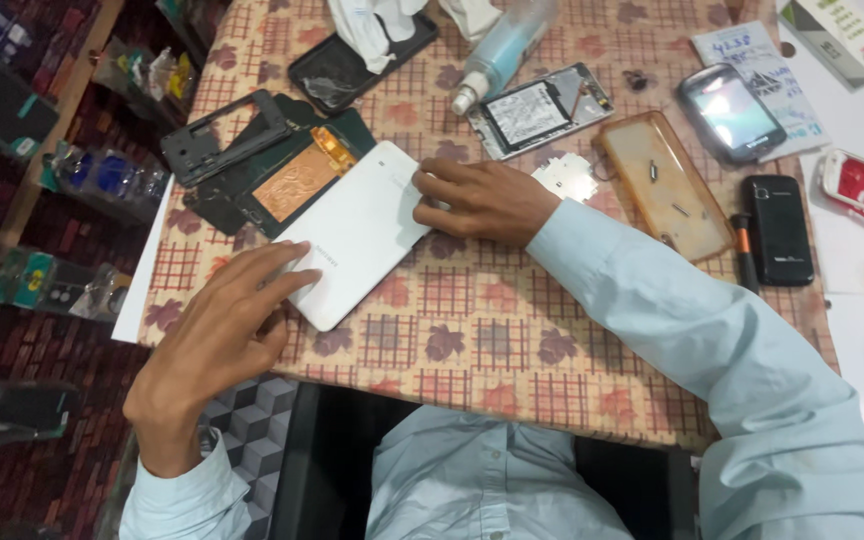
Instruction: The person disassembles a white Samsung tablet by removing the back cover and setting it aside. Then the person disassembles a black mobile phone by removing the back cover, battery, and using a screwdriver to remove screws before separating the internal components.
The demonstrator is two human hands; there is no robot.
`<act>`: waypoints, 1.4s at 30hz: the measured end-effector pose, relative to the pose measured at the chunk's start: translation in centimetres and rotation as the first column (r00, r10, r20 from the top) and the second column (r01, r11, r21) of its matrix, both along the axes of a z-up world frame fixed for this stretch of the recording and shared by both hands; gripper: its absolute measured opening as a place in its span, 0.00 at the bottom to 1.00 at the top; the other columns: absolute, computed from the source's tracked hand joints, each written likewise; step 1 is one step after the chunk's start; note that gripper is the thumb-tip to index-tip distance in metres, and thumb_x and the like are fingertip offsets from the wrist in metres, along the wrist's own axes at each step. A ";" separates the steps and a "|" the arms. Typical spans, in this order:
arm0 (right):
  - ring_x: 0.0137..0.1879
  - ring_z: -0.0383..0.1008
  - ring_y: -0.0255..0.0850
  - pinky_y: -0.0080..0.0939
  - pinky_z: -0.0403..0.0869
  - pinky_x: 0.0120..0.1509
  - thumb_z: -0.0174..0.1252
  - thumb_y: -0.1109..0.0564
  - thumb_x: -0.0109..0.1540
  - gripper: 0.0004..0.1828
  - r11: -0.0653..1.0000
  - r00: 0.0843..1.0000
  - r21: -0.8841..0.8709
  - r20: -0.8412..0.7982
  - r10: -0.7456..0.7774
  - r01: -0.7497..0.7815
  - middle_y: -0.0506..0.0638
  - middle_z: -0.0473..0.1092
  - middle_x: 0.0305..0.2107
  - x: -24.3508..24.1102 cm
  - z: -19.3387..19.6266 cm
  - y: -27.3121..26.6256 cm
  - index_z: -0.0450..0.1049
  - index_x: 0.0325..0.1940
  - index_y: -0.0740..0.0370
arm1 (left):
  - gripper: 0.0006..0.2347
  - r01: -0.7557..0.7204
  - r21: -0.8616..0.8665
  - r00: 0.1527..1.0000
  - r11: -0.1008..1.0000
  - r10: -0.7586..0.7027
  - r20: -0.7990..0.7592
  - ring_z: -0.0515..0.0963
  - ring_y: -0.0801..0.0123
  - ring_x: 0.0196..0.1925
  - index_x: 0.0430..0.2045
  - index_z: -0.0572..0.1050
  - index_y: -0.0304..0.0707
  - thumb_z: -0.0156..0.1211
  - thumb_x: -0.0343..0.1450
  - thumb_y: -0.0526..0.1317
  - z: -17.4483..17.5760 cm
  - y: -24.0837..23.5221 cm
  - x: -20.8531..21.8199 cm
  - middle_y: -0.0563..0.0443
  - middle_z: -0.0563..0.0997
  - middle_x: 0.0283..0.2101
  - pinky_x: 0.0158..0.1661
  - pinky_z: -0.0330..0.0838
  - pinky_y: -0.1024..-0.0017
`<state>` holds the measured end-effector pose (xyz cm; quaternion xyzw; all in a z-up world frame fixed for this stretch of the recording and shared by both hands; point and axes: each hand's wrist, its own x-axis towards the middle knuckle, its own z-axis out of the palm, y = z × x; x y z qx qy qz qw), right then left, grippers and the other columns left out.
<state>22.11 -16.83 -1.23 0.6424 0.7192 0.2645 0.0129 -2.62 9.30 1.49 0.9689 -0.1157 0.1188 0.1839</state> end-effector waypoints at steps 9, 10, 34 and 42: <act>0.64 0.68 0.53 0.41 0.81 0.46 0.61 0.65 0.59 0.21 0.995 0.985 -0.073 -0.154 -0.075 0.065 0.59 0.65 0.56 -0.7 1.3 1.1 0.64 0.54 0.59 | 0.29 -0.081 -0.096 0.994 0.992 0.088 0.065 0.66 0.44 0.70 0.49 0.77 0.41 0.76 0.57 0.55 -1.8 -0.8 -0.1 0.38 0.71 0.65 0.64 0.62 0.51; 0.66 0.68 0.53 0.43 0.79 0.52 0.62 0.65 0.59 0.22 0.995 0.984 -0.066 -0.160 -0.084 0.074 0.59 0.65 0.57 -0.9 1.5 1.1 0.65 0.54 0.59 | 0.32 -0.096 -0.096 0.991 0.991 0.104 0.080 0.65 0.42 0.70 0.52 0.75 0.39 0.75 0.57 0.55 -2.1 -1.0 0.0 0.36 0.70 0.66 0.64 0.62 0.50; 0.80 0.44 0.59 0.60 0.49 0.81 0.77 0.40 0.46 0.59 0.942 0.689 -0.277 -0.721 -0.072 -0.191 0.63 0.50 0.73 -0.2 1.3 6.8 0.59 0.76 0.57 | 0.39 -0.325 -0.090 0.894 0.941 0.337 0.294 0.68 0.42 0.65 0.60 0.70 0.22 0.73 0.62 0.58 -5.7 -2.0 -0.9 0.31 0.71 0.64 0.63 0.63 0.49; 0.81 0.44 0.59 0.61 0.48 0.82 0.79 0.40 0.46 0.57 0.962 0.711 -0.226 -0.701 -0.049 -0.156 0.59 0.51 0.75 -0.2 1.1 6.5 0.61 0.74 0.57 | 0.37 -0.324 -0.098 0.881 0.941 0.338 0.329 0.69 0.41 0.63 0.57 0.72 0.23 0.74 0.60 0.56 -5.5 -2.2 -0.4 0.33 0.72 0.61 0.61 0.64 0.48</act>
